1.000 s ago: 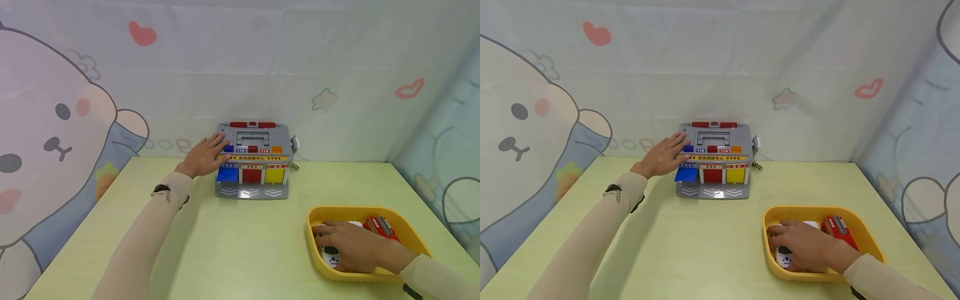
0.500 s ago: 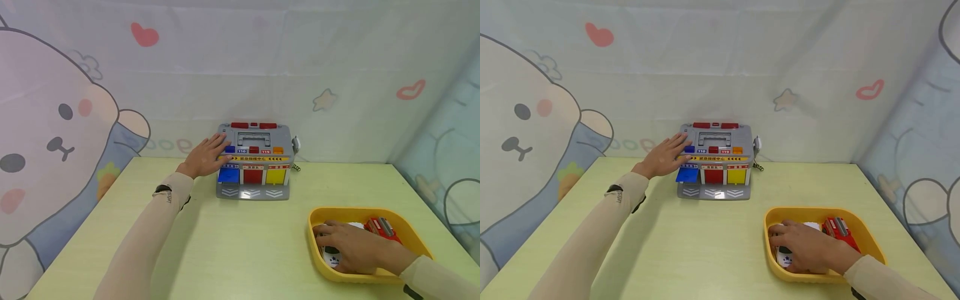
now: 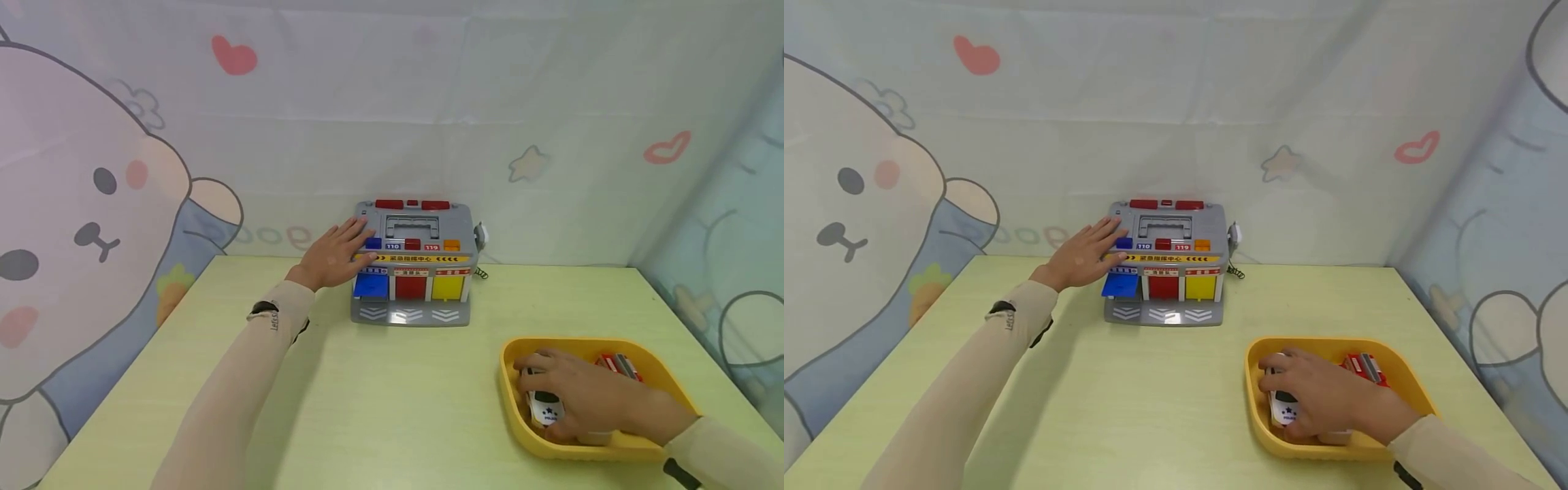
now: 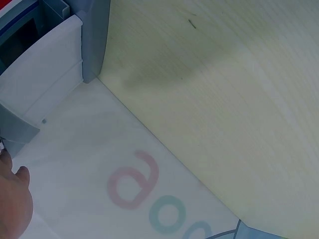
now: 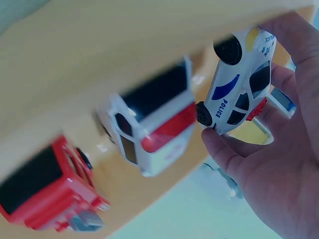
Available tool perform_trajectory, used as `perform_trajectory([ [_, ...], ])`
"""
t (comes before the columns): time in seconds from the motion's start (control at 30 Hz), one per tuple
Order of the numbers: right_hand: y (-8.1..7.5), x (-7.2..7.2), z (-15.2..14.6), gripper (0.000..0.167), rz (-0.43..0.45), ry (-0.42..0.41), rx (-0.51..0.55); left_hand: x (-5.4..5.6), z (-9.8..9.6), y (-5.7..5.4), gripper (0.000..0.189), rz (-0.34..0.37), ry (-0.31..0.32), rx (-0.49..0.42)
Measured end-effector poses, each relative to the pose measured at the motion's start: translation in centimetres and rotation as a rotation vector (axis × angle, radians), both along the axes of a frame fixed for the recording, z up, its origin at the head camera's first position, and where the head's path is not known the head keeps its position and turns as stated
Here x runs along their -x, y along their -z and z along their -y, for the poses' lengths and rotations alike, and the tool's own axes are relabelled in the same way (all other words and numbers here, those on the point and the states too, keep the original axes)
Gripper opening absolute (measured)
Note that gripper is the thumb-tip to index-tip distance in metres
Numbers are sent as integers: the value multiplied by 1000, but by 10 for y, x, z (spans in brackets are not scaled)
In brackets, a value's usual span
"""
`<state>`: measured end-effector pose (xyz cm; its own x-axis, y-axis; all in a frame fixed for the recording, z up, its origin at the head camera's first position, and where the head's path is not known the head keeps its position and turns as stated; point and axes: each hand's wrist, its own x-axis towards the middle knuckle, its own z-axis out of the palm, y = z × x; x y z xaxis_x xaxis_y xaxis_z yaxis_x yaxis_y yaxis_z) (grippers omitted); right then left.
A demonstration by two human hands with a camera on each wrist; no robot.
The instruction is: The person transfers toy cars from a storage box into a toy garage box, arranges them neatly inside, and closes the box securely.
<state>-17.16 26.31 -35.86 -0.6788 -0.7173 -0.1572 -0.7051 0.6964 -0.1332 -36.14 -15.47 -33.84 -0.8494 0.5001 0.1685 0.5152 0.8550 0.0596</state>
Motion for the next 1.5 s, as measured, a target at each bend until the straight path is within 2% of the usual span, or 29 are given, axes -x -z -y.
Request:
perform_trajectory([
  [0.27, -21, 1, 5, 46, -47, 10, 10, 0, 2, -2, 68, 7, -4, 3],
  [0.57, -42, 5, 17, 49, -133, -51, 32, 0, 3, -4, 67, 6, 2, -9],
  [0.8, -46, 7, 29, 40, -145, -77, 30, 2, 3, -1, 68, 9, -2, 20],
  [1.23, -48, 15, 50, 42, -111, -80, 35, 1, 2, 1, 68, 7, -14, 15],
  [1.5, -47, 20, 63, 41, -103, -72, 39, 2, 1, 3, 68, -5, 1, 7],
])
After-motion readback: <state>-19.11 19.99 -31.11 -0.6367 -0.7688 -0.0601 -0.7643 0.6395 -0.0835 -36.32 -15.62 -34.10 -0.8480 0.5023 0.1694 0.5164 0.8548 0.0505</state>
